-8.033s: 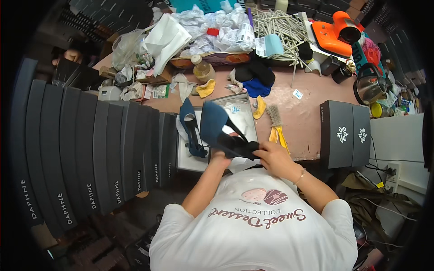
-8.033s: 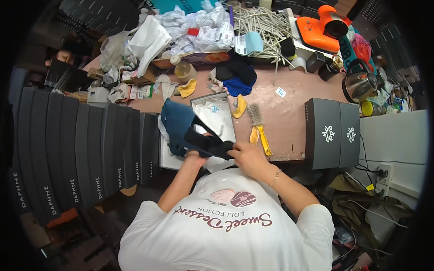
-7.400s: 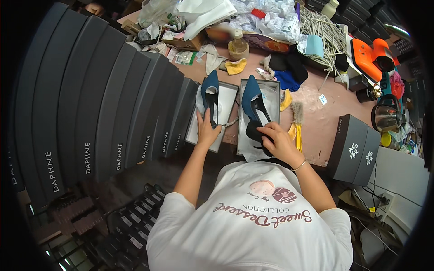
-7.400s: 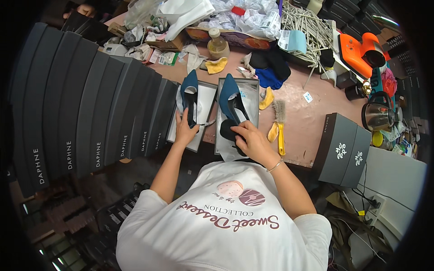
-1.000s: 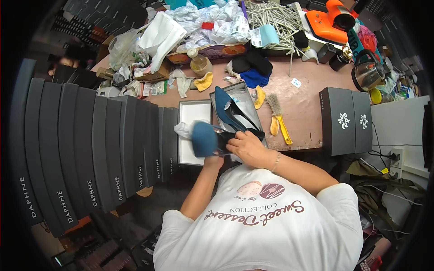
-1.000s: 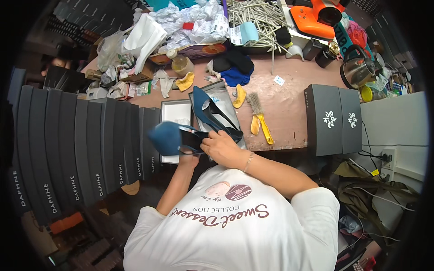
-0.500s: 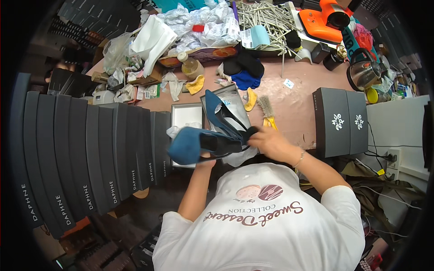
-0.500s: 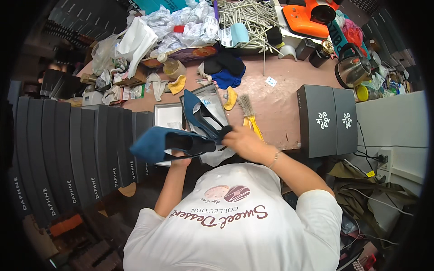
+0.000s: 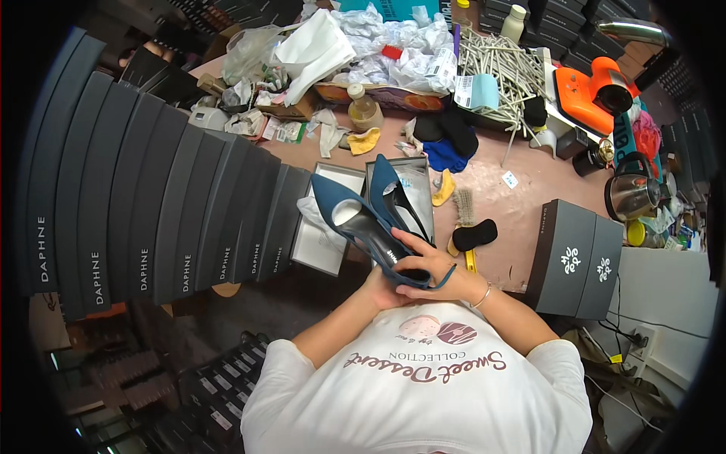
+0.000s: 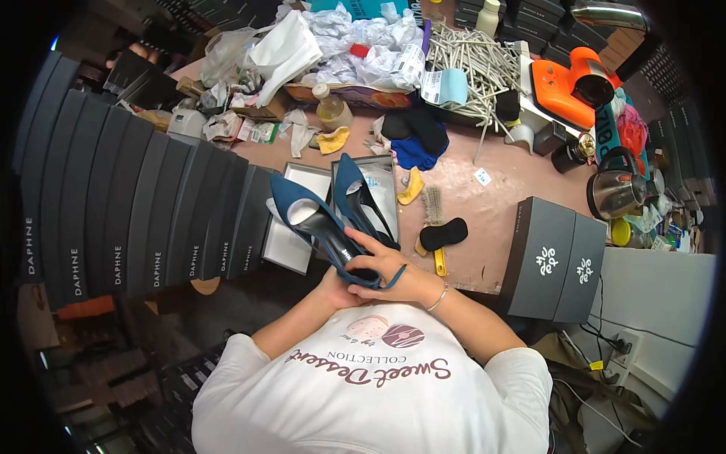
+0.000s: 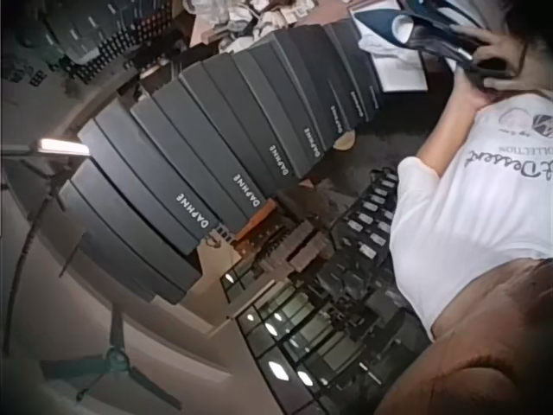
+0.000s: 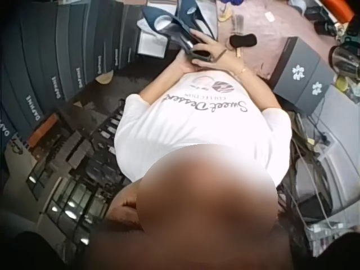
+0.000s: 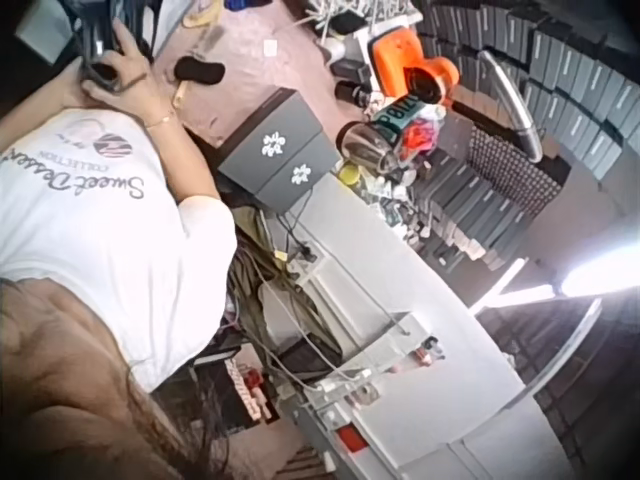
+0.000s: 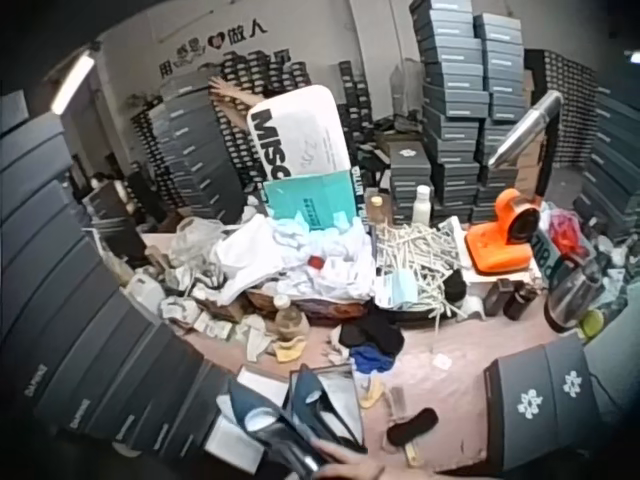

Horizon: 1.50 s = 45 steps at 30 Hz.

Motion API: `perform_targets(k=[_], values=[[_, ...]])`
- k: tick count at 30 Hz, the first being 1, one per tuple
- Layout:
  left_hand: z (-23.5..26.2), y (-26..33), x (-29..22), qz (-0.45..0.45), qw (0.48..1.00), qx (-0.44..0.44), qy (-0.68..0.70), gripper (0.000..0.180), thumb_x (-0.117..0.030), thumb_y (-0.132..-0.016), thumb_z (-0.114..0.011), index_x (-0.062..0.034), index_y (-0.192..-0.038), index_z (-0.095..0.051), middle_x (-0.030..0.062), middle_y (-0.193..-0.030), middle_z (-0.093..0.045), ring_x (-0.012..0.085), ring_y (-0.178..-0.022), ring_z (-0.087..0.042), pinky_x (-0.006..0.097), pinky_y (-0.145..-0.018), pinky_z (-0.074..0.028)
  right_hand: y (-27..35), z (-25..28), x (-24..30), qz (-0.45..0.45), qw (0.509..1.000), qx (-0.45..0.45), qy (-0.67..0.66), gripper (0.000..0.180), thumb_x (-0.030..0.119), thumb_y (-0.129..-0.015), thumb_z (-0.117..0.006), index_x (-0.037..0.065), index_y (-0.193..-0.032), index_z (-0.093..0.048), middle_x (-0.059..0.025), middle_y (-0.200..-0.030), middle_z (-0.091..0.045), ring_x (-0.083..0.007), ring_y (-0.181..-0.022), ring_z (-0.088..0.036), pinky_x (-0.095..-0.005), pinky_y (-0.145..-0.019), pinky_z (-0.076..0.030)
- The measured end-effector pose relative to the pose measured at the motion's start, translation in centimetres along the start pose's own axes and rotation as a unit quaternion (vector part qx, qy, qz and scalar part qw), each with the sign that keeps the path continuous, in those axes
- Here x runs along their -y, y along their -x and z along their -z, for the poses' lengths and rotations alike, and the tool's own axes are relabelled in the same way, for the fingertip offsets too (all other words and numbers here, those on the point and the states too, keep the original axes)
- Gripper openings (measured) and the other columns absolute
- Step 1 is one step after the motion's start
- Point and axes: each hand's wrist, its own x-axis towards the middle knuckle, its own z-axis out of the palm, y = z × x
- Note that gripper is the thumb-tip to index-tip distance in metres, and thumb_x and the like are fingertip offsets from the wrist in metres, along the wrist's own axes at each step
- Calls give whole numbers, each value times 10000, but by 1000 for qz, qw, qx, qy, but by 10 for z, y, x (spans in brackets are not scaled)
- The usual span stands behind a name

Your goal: Inspecting a pair of high-heeled shoes for defects, cleaning the soles with a brush, and packing them into a shoebox.

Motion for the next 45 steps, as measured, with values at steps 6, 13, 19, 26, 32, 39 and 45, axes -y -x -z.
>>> perform_targets(k=[6,13,19,26,32,39,45], values=[[62,44,-22,-35,996,-1,-85,254,-324,-953,-532,-110,-1078,-583,68,-1025,-631,201,-903,-633,328,-715,-538,-1,-25,6,-82,985,-152,6,398,255,-731,-803,33,-1029,-659,-262,-1477,-271,-424,-1307,-383,-401,-1034,-370],[-23,31,-83,-249,890,13,-381,258,-135,-930,-585,-39,-1163,-525,80,-1009,-597,121,-752,-620,232,-649,-516,-2,-57,23,-152,965,-184,112,647,264,-733,-786,175,-1323,-534,-216,-1463,-313,-400,-1279,-404,-396,-1027,-386],[17,17,-96,-328,826,-7,-458,638,-59,-876,-623,-17,-1422,-295,164,-1370,-401,216,-1189,-495,302,-961,-438,45,-64,28,-183,772,-454,-405,460,187,-875,-624,21,-1288,-511,-153,-1292,-544,-231,-1159,-554,-431,-941,-478],[48,-37,-67,-257,905,-150,-304,1007,-258,-836,-714,6,-1480,13,210,-1507,-184,283,-1400,-226,424,-1121,-192,100,-57,11,24,470,-579,-666,412,421,-870,-515,105,-1119,-606,-55,-1034,-684,-227,-884,-686,-416,-556,-606],[45,-87,-64,-364,846,-214,-326,498,-116,-859,-664,-46,-1273,-396,99,-1159,-539,197,-1059,-523,322,-924,-409,127,-53,-10,97,418,-527,-734,438,440,-850,-535,107,-1130,-589,-55,-1109,-653,-197,-938,-652,-284,-453,-532],[14,-38,-56,-393,876,-123,-250,316,-70,-867,-420,-58,-1173,-495,86,-1080,-578,216,-992,-586,358,-867,-483,143,-39,-22,83,394,-520,-753,414,448,-857,-533,117,-1095,-606,-54,-1070,-663,-197,-907,-657,-292,-453,-532],[-3,-3,-71,89,913,312,-248,313,-315,-880,-594,-14,-953,-548,68,-655,-553,120,-503,-509,262,-563,-378,125,-37,-20,-27,409,-535,-739,360,440,-869,-515,121,-988,-629,-83,-986,-687,-231,-761,-693,-382,-524,-583]])
